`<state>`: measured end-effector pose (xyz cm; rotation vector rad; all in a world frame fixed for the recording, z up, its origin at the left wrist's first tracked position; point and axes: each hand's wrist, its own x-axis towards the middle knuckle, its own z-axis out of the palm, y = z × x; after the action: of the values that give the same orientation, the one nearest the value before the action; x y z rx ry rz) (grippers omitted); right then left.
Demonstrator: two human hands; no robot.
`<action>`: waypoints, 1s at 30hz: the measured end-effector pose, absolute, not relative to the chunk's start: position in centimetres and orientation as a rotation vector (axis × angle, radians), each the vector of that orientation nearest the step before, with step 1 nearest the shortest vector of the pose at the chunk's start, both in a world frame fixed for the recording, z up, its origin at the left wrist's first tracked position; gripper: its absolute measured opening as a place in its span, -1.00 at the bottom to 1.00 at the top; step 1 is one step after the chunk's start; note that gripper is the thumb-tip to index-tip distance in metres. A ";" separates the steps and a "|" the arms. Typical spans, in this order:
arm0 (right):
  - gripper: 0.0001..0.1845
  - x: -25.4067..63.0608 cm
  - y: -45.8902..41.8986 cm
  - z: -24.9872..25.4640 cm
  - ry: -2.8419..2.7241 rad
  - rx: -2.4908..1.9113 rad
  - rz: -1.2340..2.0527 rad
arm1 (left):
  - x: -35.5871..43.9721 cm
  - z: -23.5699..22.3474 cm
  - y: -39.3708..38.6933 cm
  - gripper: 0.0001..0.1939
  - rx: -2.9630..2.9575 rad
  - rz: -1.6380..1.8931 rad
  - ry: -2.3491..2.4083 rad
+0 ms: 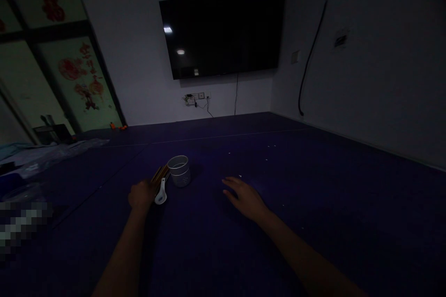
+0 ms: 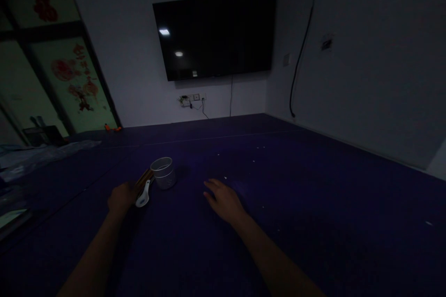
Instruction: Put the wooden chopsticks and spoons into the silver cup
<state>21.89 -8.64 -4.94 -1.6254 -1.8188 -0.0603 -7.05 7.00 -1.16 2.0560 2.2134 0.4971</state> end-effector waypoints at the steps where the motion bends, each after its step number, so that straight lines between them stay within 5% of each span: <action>1: -0.58 21.9 -8.6 -4.9 -1.826 -1.625 -0.061 | -7.1 -1.3 7.1 -0.52 2.075 0.464 2.199; 20: -0.58 21.9 -8.6 -4.9 -1.826 -1.629 -0.049 | -7.4 -3.3 9.4 -0.35 2.255 0.387 1.962; 30: -0.58 21.6 -8.7 -4.7 -1.830 -1.641 -0.068 | -6.6 -2.1 7.6 -0.54 2.278 0.285 2.125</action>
<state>21.64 -8.72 -4.69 -1.6413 -1.8303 -0.0678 -6.57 7.56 -2.10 2.2775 2.1250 0.2851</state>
